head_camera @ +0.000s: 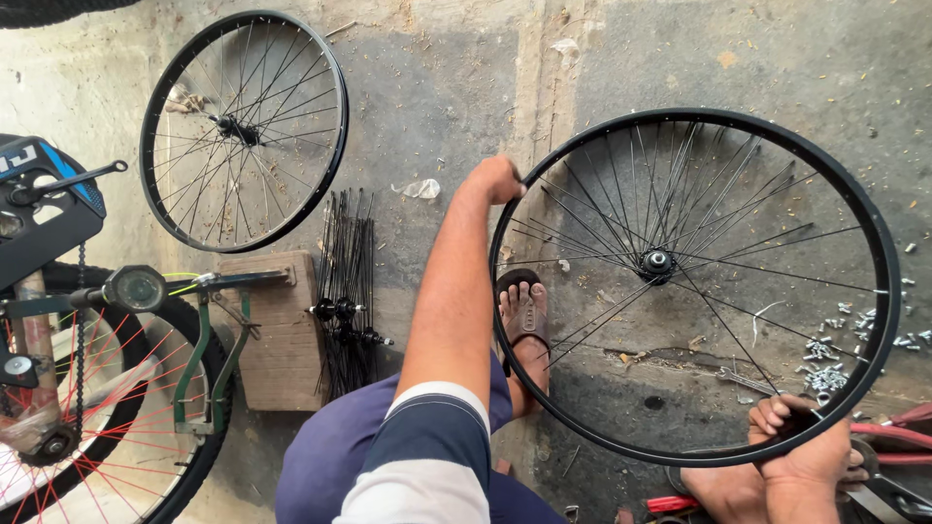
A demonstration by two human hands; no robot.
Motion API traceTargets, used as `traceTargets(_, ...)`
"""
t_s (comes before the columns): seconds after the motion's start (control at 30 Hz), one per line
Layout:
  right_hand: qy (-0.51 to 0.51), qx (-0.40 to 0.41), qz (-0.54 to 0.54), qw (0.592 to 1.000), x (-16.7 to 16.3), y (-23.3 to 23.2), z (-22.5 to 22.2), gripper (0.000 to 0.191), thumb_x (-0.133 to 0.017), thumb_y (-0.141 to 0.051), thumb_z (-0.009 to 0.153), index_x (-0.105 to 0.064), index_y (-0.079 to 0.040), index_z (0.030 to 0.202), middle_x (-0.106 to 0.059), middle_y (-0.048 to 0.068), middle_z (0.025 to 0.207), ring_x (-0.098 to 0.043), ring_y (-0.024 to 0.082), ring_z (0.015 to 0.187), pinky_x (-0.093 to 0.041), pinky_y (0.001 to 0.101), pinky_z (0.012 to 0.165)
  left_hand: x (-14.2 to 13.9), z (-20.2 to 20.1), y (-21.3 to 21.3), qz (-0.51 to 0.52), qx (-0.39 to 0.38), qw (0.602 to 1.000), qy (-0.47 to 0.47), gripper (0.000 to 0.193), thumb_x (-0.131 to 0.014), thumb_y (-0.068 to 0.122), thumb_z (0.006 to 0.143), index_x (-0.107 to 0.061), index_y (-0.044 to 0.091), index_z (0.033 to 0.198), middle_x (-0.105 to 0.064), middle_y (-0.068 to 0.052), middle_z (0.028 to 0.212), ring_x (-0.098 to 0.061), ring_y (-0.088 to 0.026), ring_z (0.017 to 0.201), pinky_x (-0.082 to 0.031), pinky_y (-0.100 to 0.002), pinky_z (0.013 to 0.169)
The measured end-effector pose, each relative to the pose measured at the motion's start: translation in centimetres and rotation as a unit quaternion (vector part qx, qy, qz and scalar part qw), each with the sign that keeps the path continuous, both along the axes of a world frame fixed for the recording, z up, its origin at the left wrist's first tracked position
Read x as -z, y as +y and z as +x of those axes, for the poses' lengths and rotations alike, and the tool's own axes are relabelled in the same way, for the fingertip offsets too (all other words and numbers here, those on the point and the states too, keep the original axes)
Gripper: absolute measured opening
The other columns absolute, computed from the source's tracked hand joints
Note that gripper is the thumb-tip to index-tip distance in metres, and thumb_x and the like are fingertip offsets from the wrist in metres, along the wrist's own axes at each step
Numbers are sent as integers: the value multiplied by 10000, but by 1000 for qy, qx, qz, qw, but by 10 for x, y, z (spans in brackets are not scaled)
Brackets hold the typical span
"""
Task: The person is sitting on the floor and repairing a bicycle wheel. They are using their hands to adjust the spokes and tighten the nuts on the wheel.
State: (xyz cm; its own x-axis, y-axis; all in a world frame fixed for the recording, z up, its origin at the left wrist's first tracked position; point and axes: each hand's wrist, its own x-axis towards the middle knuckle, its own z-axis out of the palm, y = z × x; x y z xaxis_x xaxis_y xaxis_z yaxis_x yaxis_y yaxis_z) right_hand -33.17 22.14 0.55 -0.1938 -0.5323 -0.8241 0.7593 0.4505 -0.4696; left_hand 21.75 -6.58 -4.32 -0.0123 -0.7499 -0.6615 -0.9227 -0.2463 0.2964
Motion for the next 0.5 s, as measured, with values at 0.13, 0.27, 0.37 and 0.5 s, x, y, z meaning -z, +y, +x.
traceTargets(0.13, 8, -7, 6, 1000, -1, 0, 1, 600, -545, -521, 1147, -591, 4, 860, -477, 80, 795, -428, 175, 744, -366, 283, 659, -14, 9, 10, 70, -17, 997, 16, 305, -830, 245, 784, -793, 102, 1051, -783, -118, 939, -748, -246, 838, -585, -391, 804)
traceTargets(0.27, 2, -4, 0, 1000, -2, 0, 0, 521, -542, -453, 1115, -590, 5, 871, -480, 79, 813, -432, 176, 760, -364, 280, 672, -27, 3, 12, 122, -81, 988, 46, 236, -787, 228, 832, -785, 74, 1011, -797, -119, 902, -772, -226, 772, -633, -383, 742)
traceTargets(0.37, 5, -5, 2, 1000, 0, 0, 0, 556, -546, -484, 1120, -589, 8, 864, -474, 77, 805, -428, 174, 753, -357, 282, 664, -29, -3, 11, 133, 7, 991, -30, 222, -764, 259, 887, -792, 76, 1010, -786, -133, 882, -756, -236, 770, -594, -395, 758)
traceTargets(0.5, -5, -2, -13, 1000, 5, 3, -2, 592, -546, -525, 1131, -589, 1, 862, -463, 79, 792, -427, 178, 743, -361, 287, 658, -24, -3, 16, 74, -9, 997, -10, 216, -790, 201, 832, -789, 91, 1017, -768, -139, 870, -756, -247, 791, -593, -403, 760)
